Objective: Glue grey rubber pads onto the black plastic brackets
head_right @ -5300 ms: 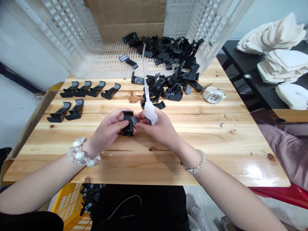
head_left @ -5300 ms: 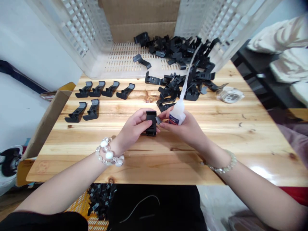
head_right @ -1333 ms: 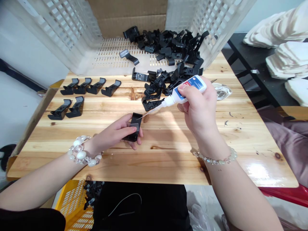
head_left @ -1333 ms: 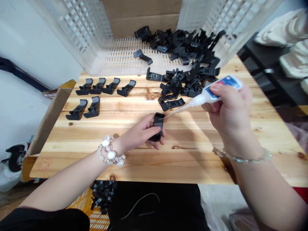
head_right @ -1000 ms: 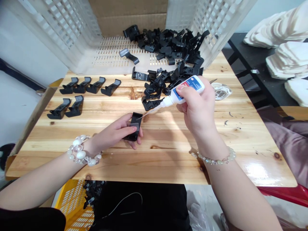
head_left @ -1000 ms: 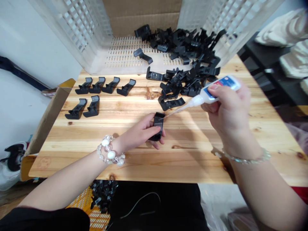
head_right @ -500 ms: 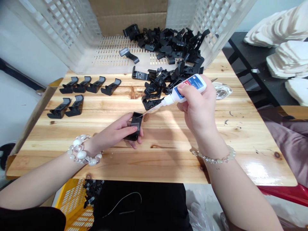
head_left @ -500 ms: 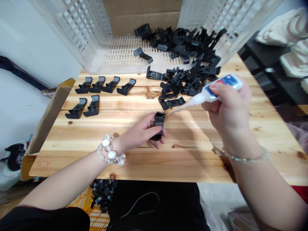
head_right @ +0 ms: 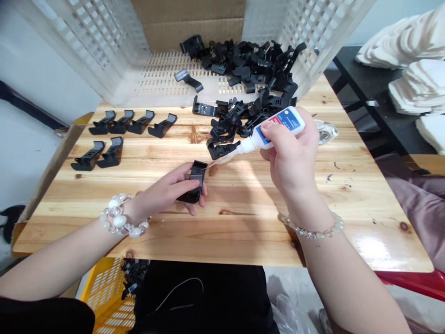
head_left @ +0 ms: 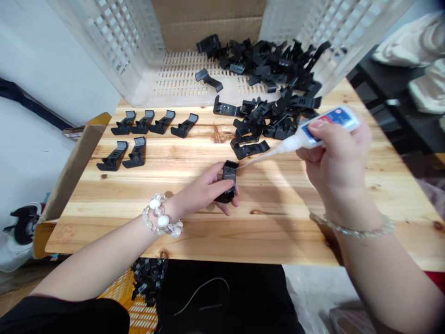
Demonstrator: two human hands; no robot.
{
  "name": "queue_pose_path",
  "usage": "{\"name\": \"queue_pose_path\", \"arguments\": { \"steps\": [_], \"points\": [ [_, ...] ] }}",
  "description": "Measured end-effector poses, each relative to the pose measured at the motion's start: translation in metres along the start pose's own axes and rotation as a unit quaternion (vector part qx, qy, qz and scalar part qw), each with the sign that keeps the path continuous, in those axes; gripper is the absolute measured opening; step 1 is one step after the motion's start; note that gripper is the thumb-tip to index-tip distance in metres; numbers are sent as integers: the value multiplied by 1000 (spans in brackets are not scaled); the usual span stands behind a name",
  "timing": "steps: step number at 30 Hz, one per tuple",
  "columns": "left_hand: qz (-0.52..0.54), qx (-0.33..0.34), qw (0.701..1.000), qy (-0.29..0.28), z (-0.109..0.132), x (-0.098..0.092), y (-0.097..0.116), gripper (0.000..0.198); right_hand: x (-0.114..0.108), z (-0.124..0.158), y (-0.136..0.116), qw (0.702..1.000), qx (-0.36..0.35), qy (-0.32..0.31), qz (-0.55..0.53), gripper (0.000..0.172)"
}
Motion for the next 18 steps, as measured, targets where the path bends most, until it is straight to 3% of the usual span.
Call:
{"name": "queue_pose_path", "arguments": {
  "steps": [18],
  "points": [
    [6, -32, 999, 10, -1, -2, -4, 11, 1, 8, -10, 991, -119, -16, 68, 26]
  ]
}}
Point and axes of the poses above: each hand's wrist, its own z-axis away from the middle knuckle, its own x-axis out of the palm, y = z × x, the point moved 7 cm from there along -z, towards the middle knuckle, and after that the axes turned 5 degrees about z, right-handed, at the moved point
